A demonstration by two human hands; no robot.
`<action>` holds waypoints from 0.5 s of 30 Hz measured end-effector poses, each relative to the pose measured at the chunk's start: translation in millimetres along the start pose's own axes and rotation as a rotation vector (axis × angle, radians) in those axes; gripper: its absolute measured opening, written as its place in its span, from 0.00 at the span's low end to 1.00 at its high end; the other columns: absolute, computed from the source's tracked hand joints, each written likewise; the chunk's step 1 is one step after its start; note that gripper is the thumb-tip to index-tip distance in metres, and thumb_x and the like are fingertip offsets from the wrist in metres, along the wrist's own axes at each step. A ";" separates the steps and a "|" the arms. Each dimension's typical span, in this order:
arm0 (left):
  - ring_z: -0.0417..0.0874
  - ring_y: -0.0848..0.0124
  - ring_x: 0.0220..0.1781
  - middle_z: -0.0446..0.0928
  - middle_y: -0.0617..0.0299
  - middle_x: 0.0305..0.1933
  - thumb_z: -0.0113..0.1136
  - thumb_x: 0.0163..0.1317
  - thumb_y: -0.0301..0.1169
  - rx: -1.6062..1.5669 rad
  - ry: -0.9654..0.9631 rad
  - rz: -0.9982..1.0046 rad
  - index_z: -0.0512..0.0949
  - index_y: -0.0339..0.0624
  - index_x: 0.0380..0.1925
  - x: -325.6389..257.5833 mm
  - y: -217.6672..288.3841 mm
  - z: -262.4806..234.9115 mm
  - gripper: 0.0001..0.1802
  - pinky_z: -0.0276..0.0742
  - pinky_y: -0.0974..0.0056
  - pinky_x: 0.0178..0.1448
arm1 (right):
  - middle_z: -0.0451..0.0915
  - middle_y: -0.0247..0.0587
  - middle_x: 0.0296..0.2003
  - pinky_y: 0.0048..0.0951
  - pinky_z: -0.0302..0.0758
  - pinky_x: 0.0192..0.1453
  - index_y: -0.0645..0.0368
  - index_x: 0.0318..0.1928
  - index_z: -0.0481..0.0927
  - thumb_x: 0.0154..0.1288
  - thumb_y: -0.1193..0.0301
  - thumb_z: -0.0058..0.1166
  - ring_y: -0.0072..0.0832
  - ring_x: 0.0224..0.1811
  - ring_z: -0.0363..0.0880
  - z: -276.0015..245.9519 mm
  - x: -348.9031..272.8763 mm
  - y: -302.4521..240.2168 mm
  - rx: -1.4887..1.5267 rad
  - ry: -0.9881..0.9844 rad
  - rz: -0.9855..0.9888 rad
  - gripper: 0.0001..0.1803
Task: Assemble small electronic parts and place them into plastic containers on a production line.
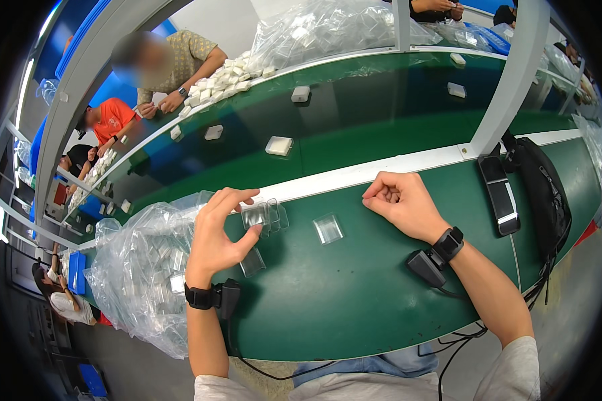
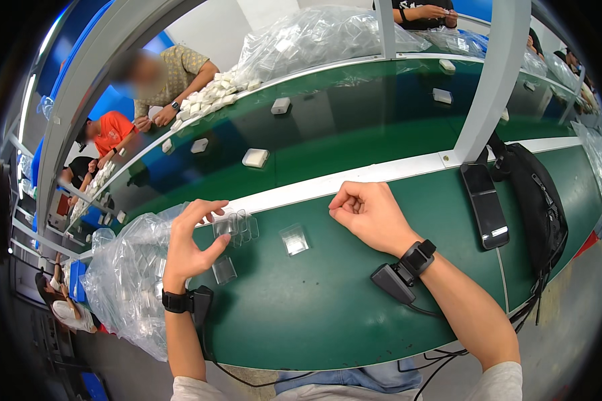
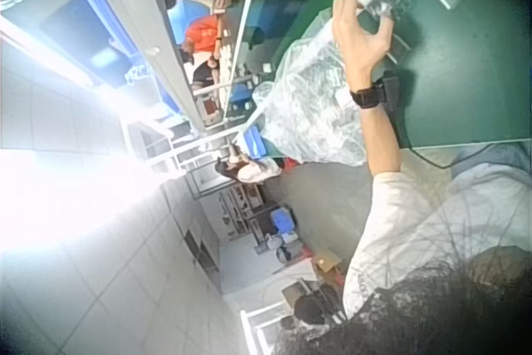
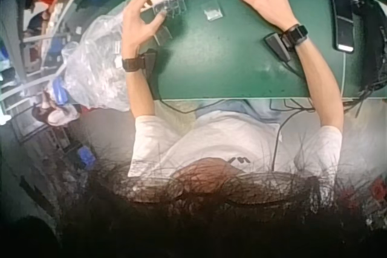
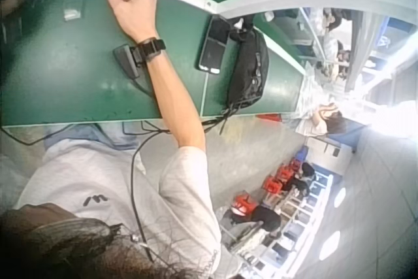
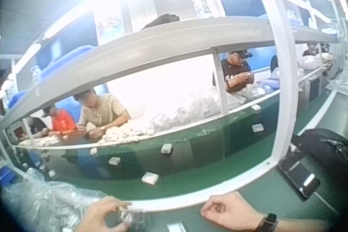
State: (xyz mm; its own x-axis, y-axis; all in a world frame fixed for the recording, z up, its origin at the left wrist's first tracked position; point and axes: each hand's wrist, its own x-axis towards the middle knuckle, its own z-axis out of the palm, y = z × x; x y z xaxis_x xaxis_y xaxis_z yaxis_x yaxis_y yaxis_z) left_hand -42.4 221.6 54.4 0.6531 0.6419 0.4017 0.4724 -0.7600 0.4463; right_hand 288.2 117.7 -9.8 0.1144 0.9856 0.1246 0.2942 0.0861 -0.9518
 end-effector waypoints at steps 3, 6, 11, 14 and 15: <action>0.83 0.61 0.43 0.86 0.54 0.48 0.72 0.47 0.26 0.001 -0.040 -0.059 0.85 0.39 0.55 0.4 0.1 -3.6 0.29 0.77 0.60 0.48 | 0.76 0.26 0.21 0.22 0.68 0.31 0.68 0.35 0.85 0.66 0.80 0.63 0.12 0.25 0.69 -0.5 0.1 0.7 0.010 0.003 0.004 0.03; 0.82 0.63 0.42 0.87 0.55 0.50 0.73 0.46 0.27 0.032 -0.047 -0.047 0.85 0.40 0.56 1.0 1.0 -4.8 0.31 0.76 0.60 0.47 | 0.75 0.26 0.21 0.22 0.68 0.31 0.68 0.35 0.85 0.66 0.80 0.63 0.12 0.25 0.69 -2.8 0.4 1.2 0.004 -0.001 0.001 0.03; 0.83 0.65 0.41 0.87 0.58 0.53 0.75 0.46 0.29 0.018 -0.035 -0.090 0.85 0.41 0.55 3.0 6.5 -6.4 0.31 0.76 0.60 0.45 | 0.75 0.26 0.22 0.22 0.67 0.31 0.68 0.35 0.85 0.66 0.79 0.63 0.12 0.25 0.68 -6.1 0.2 3.6 0.011 -0.005 0.013 0.03; 0.84 0.66 0.41 0.87 0.59 0.52 0.78 0.46 0.31 0.031 -0.083 -0.149 0.86 0.41 0.54 3.4 6.6 -12.9 0.29 0.77 0.60 0.45 | 0.75 0.26 0.22 0.22 0.67 0.31 0.68 0.35 0.85 0.66 0.79 0.63 0.12 0.25 0.68 -6.9 0.0 5.0 0.015 -0.001 0.018 0.03; 0.84 0.66 0.41 0.87 0.59 0.52 0.78 0.46 0.31 0.033 -0.083 -0.150 0.86 0.41 0.54 1.6 3.3 -14.8 0.29 0.77 0.60 0.45 | 0.75 0.26 0.22 0.22 0.67 0.31 0.68 0.35 0.85 0.66 0.79 0.63 0.12 0.25 0.68 -6.4 0.3 4.6 0.017 -0.002 0.016 0.03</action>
State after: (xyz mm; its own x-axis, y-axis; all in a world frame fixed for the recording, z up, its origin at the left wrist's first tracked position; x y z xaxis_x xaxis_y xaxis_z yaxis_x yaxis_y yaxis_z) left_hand -48.5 221.7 68.3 0.6197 0.7388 0.2649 0.5867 -0.6603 0.4689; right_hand 295.6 117.4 -12.4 0.1167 0.9872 0.1082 0.2762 0.0724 -0.9584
